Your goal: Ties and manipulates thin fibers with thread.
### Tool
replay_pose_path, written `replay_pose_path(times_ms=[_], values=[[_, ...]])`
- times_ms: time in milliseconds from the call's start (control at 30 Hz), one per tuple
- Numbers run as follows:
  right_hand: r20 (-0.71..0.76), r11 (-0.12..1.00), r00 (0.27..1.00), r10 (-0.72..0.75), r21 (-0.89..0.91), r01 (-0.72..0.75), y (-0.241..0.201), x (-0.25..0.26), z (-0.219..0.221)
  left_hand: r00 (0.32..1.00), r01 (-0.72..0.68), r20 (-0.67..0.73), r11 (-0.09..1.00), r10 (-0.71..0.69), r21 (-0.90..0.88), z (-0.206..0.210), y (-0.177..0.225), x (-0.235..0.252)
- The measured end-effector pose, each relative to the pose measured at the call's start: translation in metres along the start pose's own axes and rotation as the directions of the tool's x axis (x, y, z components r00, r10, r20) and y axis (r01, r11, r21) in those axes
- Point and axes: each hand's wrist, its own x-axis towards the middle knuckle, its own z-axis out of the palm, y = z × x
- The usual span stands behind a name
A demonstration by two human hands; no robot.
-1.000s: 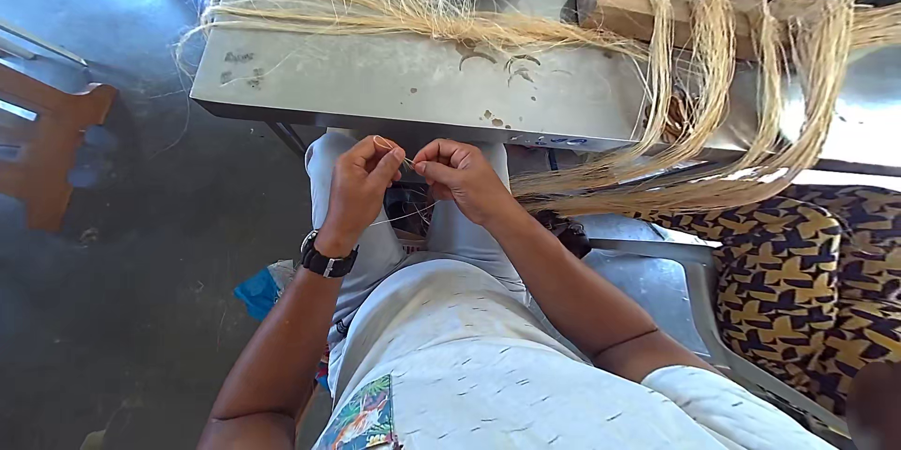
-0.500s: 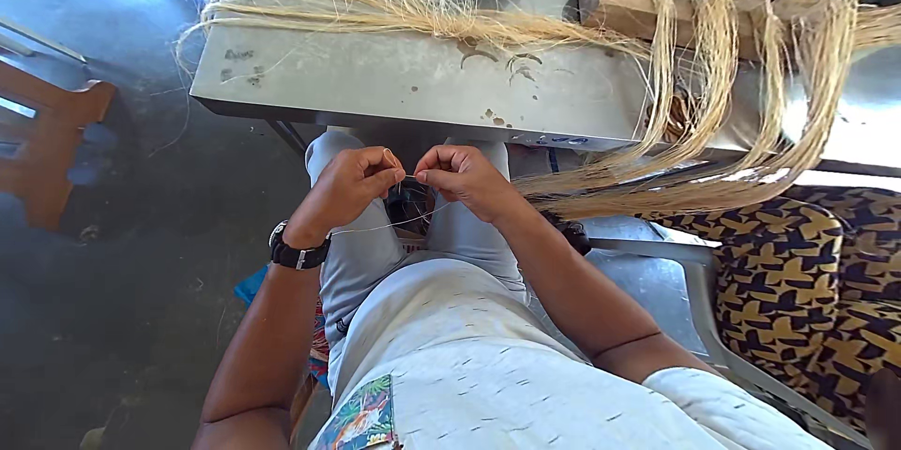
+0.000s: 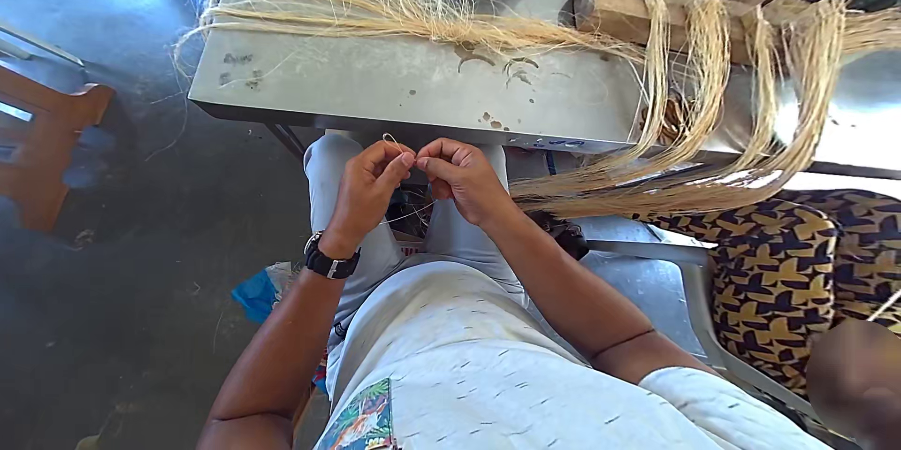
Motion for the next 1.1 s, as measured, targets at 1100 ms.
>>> replay_pose_path(times_ms=[1100], values=[[0.016,0.876,0.956,-0.294,-0.394,0.276,0.003,0.007,0.001,0.993,-0.116,0.039,0.900,0.109,0.421,-0.011,0.008,0.001]])
